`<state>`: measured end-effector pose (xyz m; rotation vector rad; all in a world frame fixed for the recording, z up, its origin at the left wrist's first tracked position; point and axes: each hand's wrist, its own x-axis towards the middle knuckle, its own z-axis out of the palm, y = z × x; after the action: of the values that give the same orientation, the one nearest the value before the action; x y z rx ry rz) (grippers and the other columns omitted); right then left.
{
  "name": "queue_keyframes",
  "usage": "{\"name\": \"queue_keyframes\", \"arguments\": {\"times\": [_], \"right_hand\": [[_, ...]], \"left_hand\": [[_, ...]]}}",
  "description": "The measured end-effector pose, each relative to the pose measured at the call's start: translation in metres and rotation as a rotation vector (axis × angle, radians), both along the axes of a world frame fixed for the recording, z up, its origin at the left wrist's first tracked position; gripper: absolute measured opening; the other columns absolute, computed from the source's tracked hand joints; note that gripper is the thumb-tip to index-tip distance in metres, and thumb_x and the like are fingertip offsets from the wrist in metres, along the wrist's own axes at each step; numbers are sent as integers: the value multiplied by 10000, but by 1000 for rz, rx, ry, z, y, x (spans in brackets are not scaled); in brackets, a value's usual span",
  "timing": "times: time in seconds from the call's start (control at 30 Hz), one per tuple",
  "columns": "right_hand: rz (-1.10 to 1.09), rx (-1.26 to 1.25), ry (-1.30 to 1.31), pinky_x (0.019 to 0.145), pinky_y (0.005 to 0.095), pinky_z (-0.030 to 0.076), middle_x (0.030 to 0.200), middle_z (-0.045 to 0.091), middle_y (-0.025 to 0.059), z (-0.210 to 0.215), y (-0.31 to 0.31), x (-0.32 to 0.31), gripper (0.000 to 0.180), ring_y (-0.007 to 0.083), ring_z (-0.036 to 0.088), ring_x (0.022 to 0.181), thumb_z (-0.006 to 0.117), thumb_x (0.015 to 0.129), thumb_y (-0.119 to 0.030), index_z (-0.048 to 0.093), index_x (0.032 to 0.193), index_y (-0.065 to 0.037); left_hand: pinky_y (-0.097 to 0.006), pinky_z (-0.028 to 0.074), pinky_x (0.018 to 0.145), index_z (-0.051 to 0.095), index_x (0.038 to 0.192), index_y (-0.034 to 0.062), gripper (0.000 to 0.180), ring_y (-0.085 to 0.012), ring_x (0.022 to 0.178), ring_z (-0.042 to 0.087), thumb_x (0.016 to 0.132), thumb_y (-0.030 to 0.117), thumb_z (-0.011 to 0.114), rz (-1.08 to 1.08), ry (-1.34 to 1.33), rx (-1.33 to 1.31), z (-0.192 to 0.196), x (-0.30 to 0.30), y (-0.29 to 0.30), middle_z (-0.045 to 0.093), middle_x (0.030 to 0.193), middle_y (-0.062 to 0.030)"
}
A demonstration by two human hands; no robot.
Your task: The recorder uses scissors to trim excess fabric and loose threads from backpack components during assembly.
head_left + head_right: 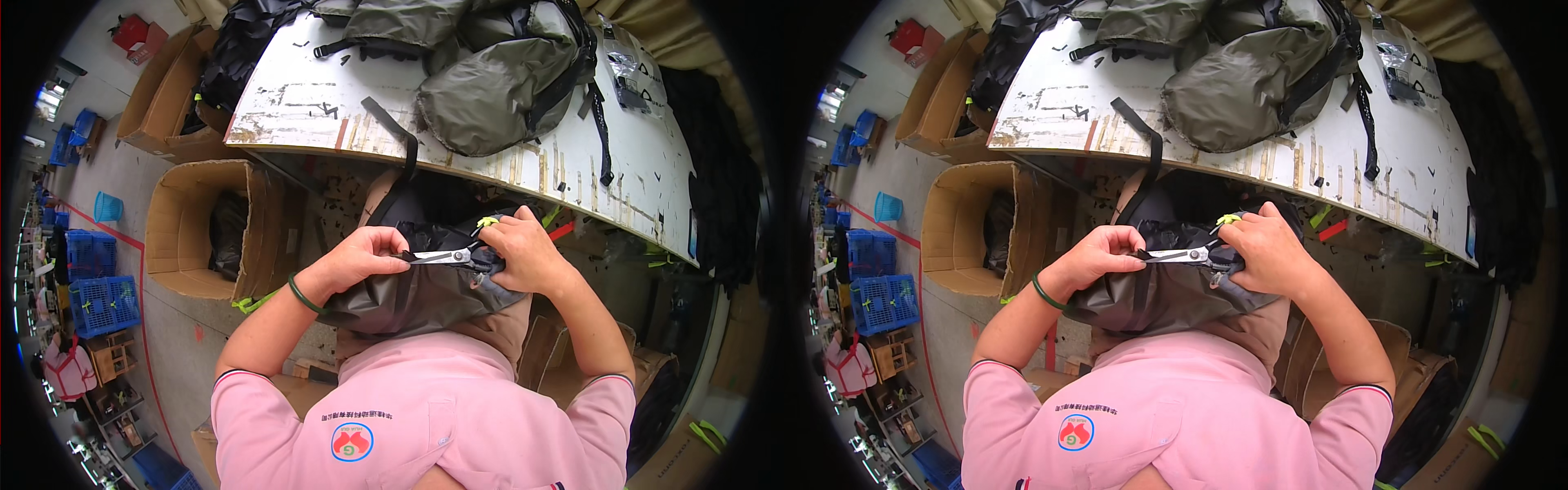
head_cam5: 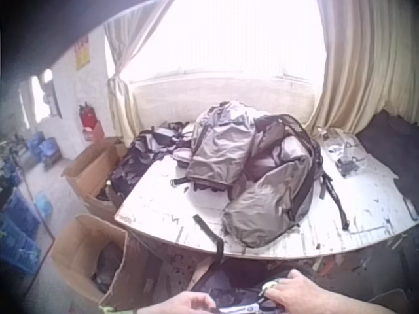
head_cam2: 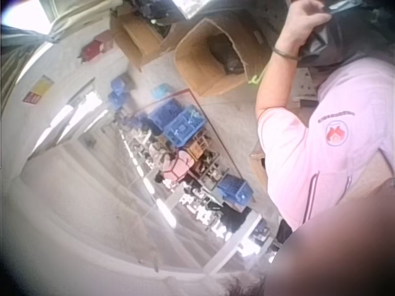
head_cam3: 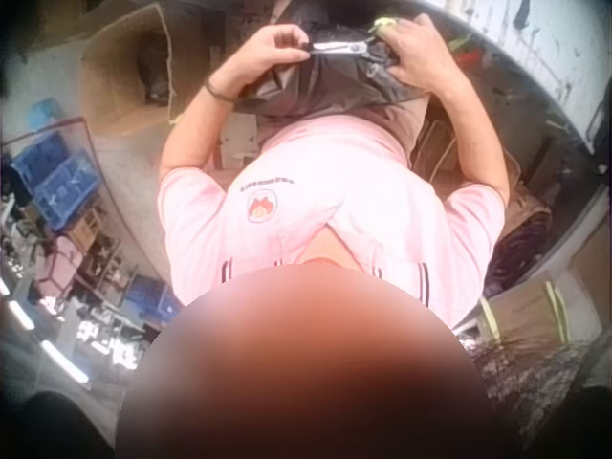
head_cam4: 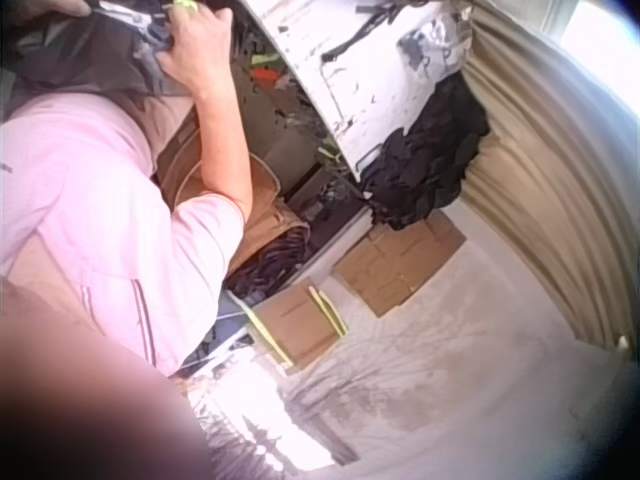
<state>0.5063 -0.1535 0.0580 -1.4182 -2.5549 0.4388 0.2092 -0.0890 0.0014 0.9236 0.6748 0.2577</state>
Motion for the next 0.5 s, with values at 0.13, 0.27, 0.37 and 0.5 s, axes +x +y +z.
{"name": "queue_keyframes", "arguments": {"times": [0.13,0.27,0.37,0.5], "right_hand": [[-2,-12,49,721,365,374,728,632,58,-4,1,-3,446,246,609,748,837,621,-409,585,803,-89],[-12,-29,29,719,363,374,705,629,59,-6,1,-3,424,244,612,733,836,633,-405,590,782,-93],[-19,-63,-1,716,364,374,655,611,68,-10,-1,0,402,256,603,678,831,649,-401,586,748,-98],[-35,-91,-22,699,361,367,607,588,83,-11,-4,1,403,277,582,614,825,667,-413,577,717,-99]], "left_hand": [[-176,447,692,632,933,48,149,-28,765,547,831,3,731,0,-19,-19,1,2,0,606,870,34],[-168,453,707,622,928,57,162,-18,785,560,830,-14,729,-19,0,-11,0,-1,1,599,883,46],[-166,443,693,620,925,62,160,-10,771,547,833,-5,732,-12,0,-4,4,1,1,594,871,55],[-162,408,647,615,921,72,163,6,740,509,834,10,739,-38,0,25,7,4,0,580,848,72]]}}
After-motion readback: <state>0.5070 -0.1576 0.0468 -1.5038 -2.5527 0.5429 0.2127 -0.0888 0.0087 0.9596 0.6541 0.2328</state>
